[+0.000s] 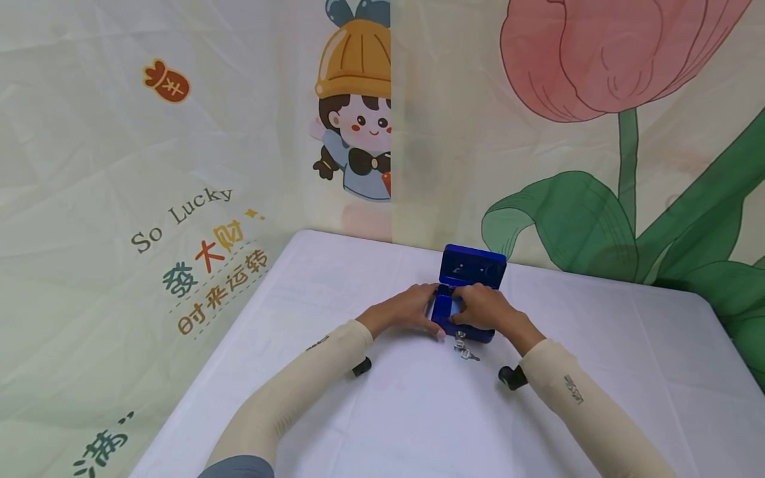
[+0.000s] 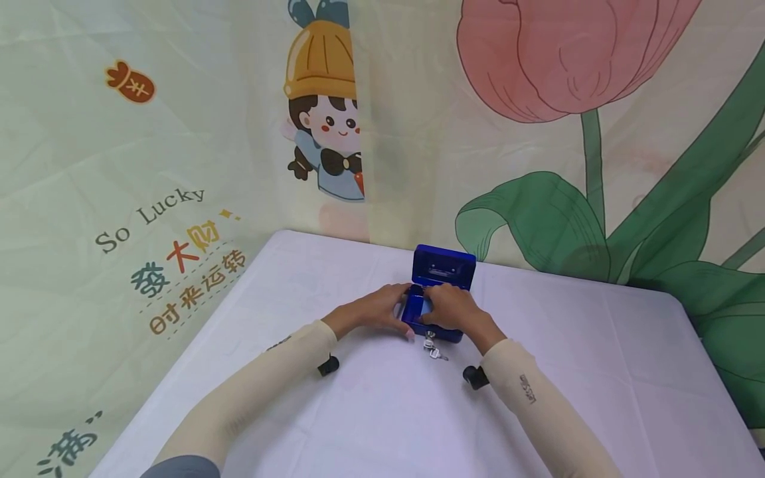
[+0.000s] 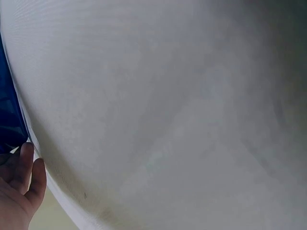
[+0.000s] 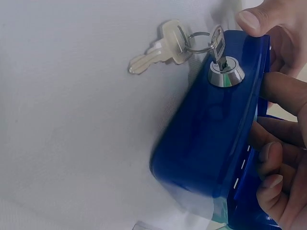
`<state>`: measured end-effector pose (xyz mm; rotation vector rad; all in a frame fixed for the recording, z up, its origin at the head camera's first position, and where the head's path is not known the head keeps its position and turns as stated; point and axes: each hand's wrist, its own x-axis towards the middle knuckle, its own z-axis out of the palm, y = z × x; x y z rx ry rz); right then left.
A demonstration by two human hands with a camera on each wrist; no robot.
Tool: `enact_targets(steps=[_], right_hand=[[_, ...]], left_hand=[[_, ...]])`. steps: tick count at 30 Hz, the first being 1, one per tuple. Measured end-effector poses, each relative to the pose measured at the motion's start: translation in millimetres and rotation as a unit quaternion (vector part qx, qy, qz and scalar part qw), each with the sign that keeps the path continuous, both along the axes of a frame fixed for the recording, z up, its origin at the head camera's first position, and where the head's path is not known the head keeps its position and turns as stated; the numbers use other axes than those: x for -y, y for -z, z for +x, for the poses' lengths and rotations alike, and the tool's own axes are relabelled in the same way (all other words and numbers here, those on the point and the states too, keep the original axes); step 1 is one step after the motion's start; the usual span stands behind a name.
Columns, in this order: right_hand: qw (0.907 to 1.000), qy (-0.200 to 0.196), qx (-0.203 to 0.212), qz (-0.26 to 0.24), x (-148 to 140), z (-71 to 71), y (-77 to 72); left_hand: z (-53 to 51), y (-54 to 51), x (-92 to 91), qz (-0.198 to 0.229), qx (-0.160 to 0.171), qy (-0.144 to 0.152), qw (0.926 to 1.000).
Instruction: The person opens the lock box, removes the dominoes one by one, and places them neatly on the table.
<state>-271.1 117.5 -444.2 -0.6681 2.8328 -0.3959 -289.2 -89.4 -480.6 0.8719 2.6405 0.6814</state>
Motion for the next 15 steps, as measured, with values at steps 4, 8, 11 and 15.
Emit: enact_targets(steps=[4, 8, 11, 15], right_hand=[[1.0, 0.003, 0.003, 0.0, -3, 1.1, -1.8], [1.0, 0.001, 0.006, -0.004, -7, 2.3, -4.2], [1.0, -0.001, 0.004, -0.005, -9, 2.7, -5.3], [1.0, 0.001, 0.005, -0.004, -12, 3.6, -4.4]], left_hand=[[0.1, 0.7, 0.2, 0.002, 0.001, -0.001, 1.0], [0.6, 0.3, 0.0, 0.0, -0.002, -0.001, 1.0], [1.0, -0.3, -0.4, -0.003, -0.003, -0.003, 1.0], [2.1, -0.9, -0.6, -0.007, 0.0, -0.007, 0.9999]])
